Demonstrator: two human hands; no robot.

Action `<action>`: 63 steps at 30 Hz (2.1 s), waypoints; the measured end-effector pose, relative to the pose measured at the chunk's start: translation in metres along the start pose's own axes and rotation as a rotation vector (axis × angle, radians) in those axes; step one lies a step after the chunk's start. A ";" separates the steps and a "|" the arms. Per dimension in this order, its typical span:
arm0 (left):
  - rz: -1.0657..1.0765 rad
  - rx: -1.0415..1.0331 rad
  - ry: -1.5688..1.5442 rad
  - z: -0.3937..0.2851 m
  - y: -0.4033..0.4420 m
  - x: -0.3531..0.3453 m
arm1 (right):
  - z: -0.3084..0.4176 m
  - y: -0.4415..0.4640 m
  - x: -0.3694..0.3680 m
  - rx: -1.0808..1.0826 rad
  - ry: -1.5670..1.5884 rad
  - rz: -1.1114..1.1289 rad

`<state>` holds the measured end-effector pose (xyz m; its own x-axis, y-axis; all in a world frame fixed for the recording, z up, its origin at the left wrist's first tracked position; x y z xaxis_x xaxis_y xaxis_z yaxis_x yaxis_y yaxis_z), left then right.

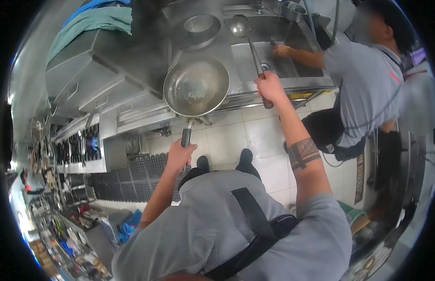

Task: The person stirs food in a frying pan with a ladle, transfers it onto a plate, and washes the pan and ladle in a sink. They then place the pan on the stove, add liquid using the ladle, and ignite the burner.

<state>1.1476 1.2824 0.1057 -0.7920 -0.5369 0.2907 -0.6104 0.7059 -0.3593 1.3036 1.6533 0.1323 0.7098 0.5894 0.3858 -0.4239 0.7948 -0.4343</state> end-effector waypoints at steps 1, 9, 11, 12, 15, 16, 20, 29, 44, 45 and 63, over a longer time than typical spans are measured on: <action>-0.022 0.018 -0.005 -0.004 0.007 -0.008 | -0.002 0.013 0.007 0.001 -0.009 0.027; -0.054 -0.025 -0.028 -0.038 0.058 -0.067 | -0.027 0.043 0.051 -0.082 0.070 0.082; -0.051 -0.043 -0.050 -0.051 0.073 -0.075 | -0.034 0.047 0.056 -0.067 0.080 0.092; -0.038 -0.044 0.075 -0.061 0.081 -0.079 | -0.039 0.051 0.058 -0.053 0.065 0.084; -0.033 -0.076 0.334 -0.074 0.115 -0.093 | -0.037 0.043 0.075 -0.038 0.050 0.080; -0.040 -0.102 0.469 -0.080 0.126 -0.096 | -0.036 0.037 0.078 -0.039 0.049 0.086; -0.067 -0.166 0.742 -0.117 0.161 -0.112 | -0.046 0.027 0.092 -0.027 -0.075 -0.014; -0.142 -0.393 1.163 -0.174 0.234 -0.151 | -0.086 -0.008 0.120 0.138 -0.617 -0.414; 0.156 -0.129 0.276 -0.099 0.385 -0.257 | -0.034 0.050 0.176 0.006 -0.287 -0.222; 0.157 -0.115 0.178 -0.105 0.377 -0.263 | -0.035 0.052 0.175 -0.003 -0.304 -0.228; 0.379 -0.249 0.247 -0.114 0.481 -0.309 | -0.008 0.126 0.147 -0.136 -0.831 -0.276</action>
<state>1.1007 1.8404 -0.0557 -0.9121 -0.1185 0.3925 -0.2362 0.9344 -0.2667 1.3593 1.8395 0.1277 0.1164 0.3358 0.9347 -0.1902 0.9312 -0.3109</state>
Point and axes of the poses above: each hand's wrist, its own y-axis towards the middle knuckle, its own x-axis out of the back of the hand, z = x × y, the point moved 5 cm from there along y, towards the middle knuckle, and after that the axes turned 13 degrees about -x, right-handed, at the moved point
